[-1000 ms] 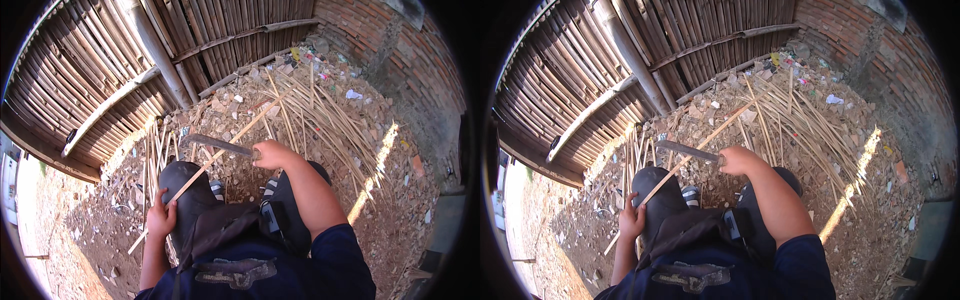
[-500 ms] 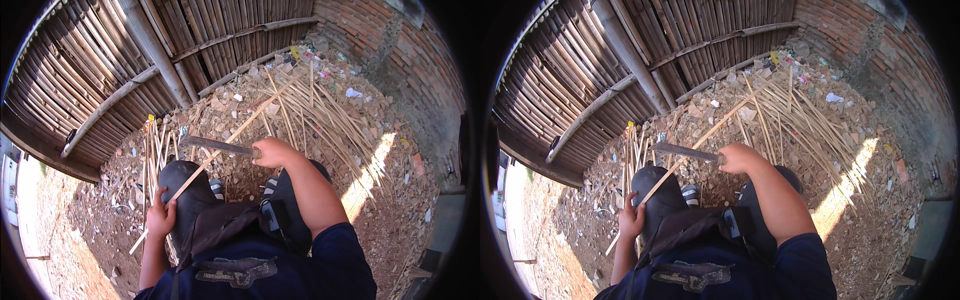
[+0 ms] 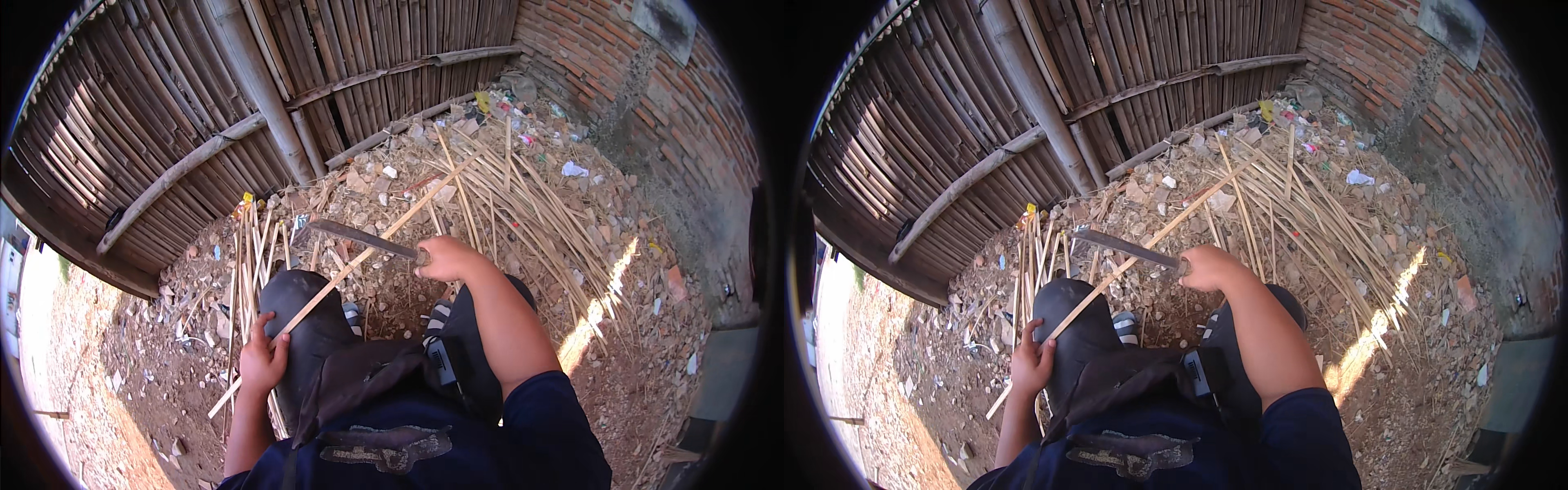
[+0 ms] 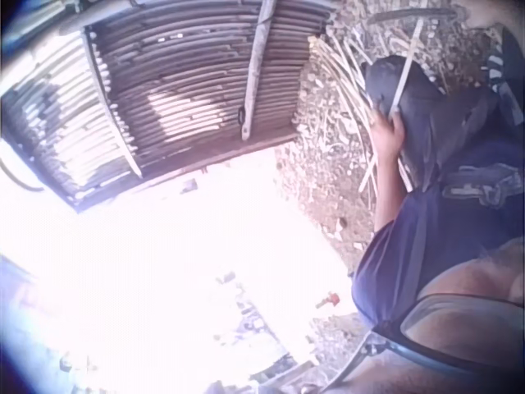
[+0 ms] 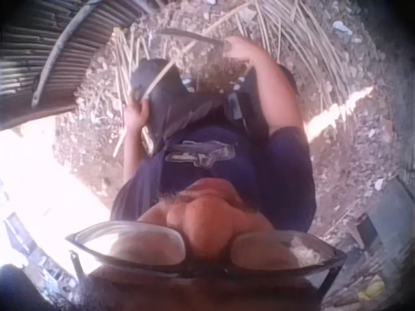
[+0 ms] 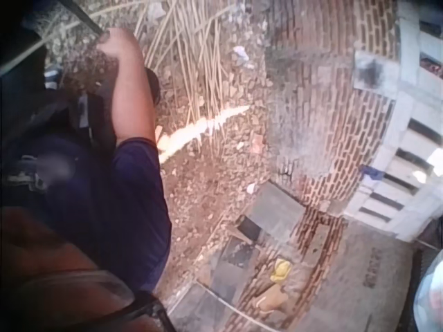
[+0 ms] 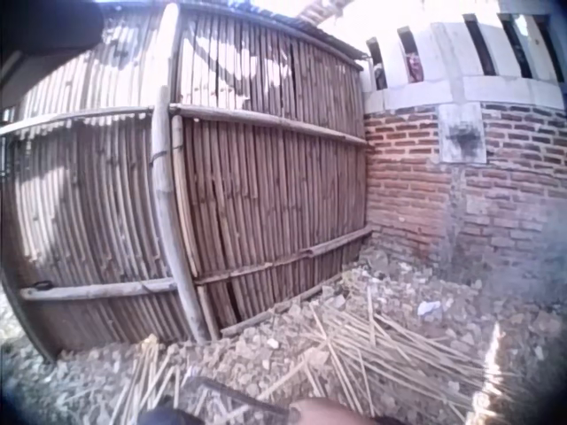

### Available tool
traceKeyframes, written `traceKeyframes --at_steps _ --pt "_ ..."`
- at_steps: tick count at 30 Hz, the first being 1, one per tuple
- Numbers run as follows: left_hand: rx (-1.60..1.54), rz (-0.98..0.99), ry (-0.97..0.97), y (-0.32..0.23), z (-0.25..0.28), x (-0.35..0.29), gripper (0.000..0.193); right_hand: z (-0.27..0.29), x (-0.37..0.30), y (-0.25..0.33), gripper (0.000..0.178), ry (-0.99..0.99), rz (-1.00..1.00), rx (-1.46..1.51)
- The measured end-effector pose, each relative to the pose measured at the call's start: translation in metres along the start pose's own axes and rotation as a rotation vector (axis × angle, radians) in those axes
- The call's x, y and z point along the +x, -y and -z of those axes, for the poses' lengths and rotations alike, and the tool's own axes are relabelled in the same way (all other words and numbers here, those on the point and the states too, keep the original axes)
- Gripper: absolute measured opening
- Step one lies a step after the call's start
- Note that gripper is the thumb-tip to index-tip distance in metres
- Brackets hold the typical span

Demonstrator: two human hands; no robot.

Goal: The person shaves a thin strip of bamboo by hand using a curved blade, holding the strip against their leg protected by a dark cloth while pulling the blade along the wood.

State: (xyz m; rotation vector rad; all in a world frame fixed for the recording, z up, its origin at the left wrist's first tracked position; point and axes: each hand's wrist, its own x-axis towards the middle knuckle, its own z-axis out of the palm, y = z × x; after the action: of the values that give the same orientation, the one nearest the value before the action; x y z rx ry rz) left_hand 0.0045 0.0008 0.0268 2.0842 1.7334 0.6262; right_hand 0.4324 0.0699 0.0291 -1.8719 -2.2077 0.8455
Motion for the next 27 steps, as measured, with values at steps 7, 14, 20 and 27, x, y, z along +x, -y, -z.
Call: traceKeyframes --at_steps 7,14,20,27 --pt "0.015 0.037 0.053 -0.006 0.006 0.002 0.051 -0.007 0.000 -0.002 0.045 -0.052 -0.130 -0.038" --pt "-0.027 0.044 0.050 0.001 0.006 0.000 0.053 0.003 0.003 -0.009 0.046 -0.027 -0.090 0.070" --pt "0.005 0.024 0.065 -0.002 0.009 0.001 0.053 0.001 0.002 -0.008 0.048 -0.088 -0.230 -0.053" --pt "-0.033 0.060 0.063 -0.002 0.008 0.000 0.053 -0.003 0.000 0.011 0.052 0.067 -0.003 -0.031"
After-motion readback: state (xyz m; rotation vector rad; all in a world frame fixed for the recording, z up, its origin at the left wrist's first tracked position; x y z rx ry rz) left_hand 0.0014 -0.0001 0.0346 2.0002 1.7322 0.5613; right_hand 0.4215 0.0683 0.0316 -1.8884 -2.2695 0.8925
